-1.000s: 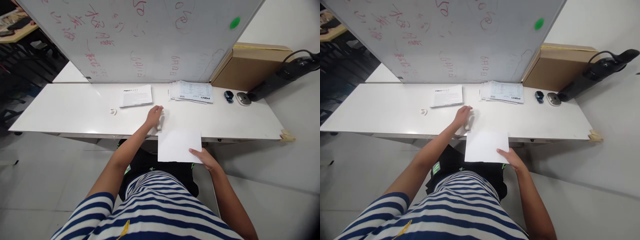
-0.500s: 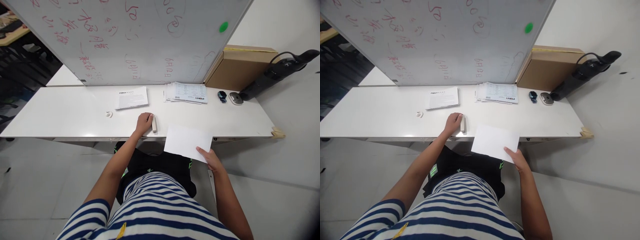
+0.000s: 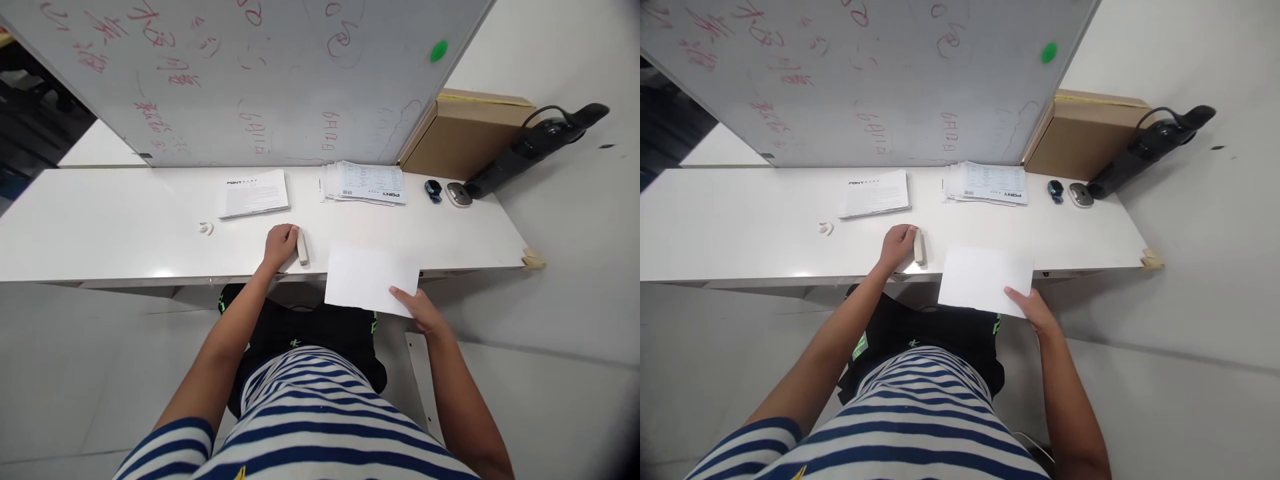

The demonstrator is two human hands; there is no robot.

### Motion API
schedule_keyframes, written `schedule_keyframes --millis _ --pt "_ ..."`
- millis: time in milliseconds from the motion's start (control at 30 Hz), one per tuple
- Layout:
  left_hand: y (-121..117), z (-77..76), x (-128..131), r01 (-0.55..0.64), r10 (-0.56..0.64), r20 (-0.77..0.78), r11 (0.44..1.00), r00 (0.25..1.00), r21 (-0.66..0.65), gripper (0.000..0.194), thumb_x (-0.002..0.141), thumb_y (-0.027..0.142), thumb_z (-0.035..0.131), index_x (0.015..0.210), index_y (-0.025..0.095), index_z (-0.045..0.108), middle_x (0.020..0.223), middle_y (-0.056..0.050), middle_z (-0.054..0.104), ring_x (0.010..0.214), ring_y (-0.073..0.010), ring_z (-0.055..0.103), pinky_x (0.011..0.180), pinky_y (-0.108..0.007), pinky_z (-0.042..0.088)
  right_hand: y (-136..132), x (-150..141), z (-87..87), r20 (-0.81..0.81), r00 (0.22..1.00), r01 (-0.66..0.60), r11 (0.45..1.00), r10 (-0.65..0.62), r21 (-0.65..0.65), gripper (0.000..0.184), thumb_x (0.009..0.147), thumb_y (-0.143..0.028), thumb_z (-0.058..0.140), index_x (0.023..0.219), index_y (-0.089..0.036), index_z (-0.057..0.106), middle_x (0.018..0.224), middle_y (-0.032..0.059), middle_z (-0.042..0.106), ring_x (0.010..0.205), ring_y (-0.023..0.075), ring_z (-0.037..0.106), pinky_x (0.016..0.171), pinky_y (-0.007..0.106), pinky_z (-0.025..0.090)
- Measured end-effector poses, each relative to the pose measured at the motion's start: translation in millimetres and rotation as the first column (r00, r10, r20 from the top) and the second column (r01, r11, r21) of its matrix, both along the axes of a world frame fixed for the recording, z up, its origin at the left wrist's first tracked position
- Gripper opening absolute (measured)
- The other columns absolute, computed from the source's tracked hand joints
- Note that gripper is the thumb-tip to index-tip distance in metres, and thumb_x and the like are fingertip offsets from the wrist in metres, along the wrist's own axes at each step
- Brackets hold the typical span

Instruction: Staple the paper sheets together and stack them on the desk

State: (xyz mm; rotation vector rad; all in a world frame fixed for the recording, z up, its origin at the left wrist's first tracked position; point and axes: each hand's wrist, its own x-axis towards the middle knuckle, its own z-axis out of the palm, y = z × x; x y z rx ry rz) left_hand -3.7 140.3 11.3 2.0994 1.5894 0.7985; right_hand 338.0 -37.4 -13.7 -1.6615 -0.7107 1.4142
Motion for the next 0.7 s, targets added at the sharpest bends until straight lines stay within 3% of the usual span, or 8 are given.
schedule_keyframes --millis 133,233,333,433,533,633,700 --pt "3 -2.2 -2 -0.01 0.01 0.042 1.0 0.999 0.0 0.04 0.098 0.036 0.035 0.069 0.022 0.059 0.076 -0.006 0.066 0.08 -0.0227 0.059 0.073 -0.034 0.041 55 31 41.2 0.22 0.975 0.02 0.995 -0.042 0.101 0.045 0.065 -0.039 0.087 0.102 -0.019 0.071 0.105 0.0097 0.074 0.098 0.0278 0.07 0.085 0.037 0.059" --pt "4 -1.5 -3 -0.022 0.023 0.057 1.0 0.998 -0.021 0.042 0.098 0.038 0.036 0.069 0.021 0.062 0.073 -0.006 0.067 0.08 -0.0228 0.061 0.073 -0.034 0.041 124 51 70.6 0.296 0.954 -0.007 0.984 -0.047 0.18 0.039 0.07 -0.03 0.084 0.103 -0.014 0.07 0.109 0.0127 0.072 0.094 0.023 0.069 0.083 0.034 0.056" --pt "5 -1.5 -3 -0.032 0.034 0.071 0.999 0.997 -0.031 0.042 0.097 0.038 0.036 0.072 0.021 0.066 0.073 -0.005 0.068 0.082 -0.0225 0.062 0.076 -0.034 0.042 195 60 87.9 0.329 0.941 0.001 0.974 -0.078 0.228 0.03 0.08 -0.018 0.074 0.108 -0.009 0.067 0.118 0.0161 0.068 0.085 0.0151 0.066 0.072 0.031 0.052" --pt "7 -3.2 -2 -0.014 0.017 0.09 0.999 0.996 -0.036 0.044 0.098 0.038 0.036 0.073 0.021 0.068 0.072 -0.003 0.069 0.082 -0.0211 0.064 0.078 -0.034 0.043 250 57 90.4 0.361 0.925 0.062 0.983 -0.122 0.173 0.026 0.081 -0.014 0.072 0.106 -0.012 0.067 0.124 0.0151 0.064 0.082 0.0114 0.062 0.069 0.032 0.049" --pt "9 -4.9 -2 -0.016 0.019 0.099 0.999 0.995 -0.036 0.047 0.098 0.04 0.035 0.07 0.021 0.067 0.07 -0.003 0.069 0.079 -0.0201 0.064 0.079 -0.033 0.043 282 52 82.2 0.383 0.914 0.082 0.985 -0.134 0.15 0.021 0.079 -0.013 0.073 0.099 -0.017 0.07 0.126 0.0118 0.064 0.087 0.0125 0.062 0.073 0.035 0.049" --pt "9 -4.9 -1 -0.023 0.027 0.093 0.999 0.995 -0.043 0.049 0.097 0.041 0.036 0.064 0.02 0.065 0.067 -0.003 0.067 0.077 -0.0192 0.063 0.079 -0.033 0.042 301 59 68.3 0.419 0.907 0.012 0.997 -0.045 0.082 0.011 0.077 -0.014 0.074 0.084 -0.022 0.072 0.122 0.0129 0.066 0.088 0.0168 0.064 0.075 0.039 0.049" --pt "8 -4.3 0 -0.019 0.023 0.089 0.998 0.996 -0.053 0.05 0.097 0.041 0.036 0.06 0.02 0.062 0.064 -0.002 0.065 0.076 -0.0185 0.063 0.081 -0.033 0.041 315 73 55.5 0.54 0.84 -0.041 0.999 0.049 -0.028 0.008 0.072 -0.023 0.08 0.074 -0.024 0.072 0.113 0.0168 0.069 0.086 0.0218 0.066 0.077 0.044 0.048"
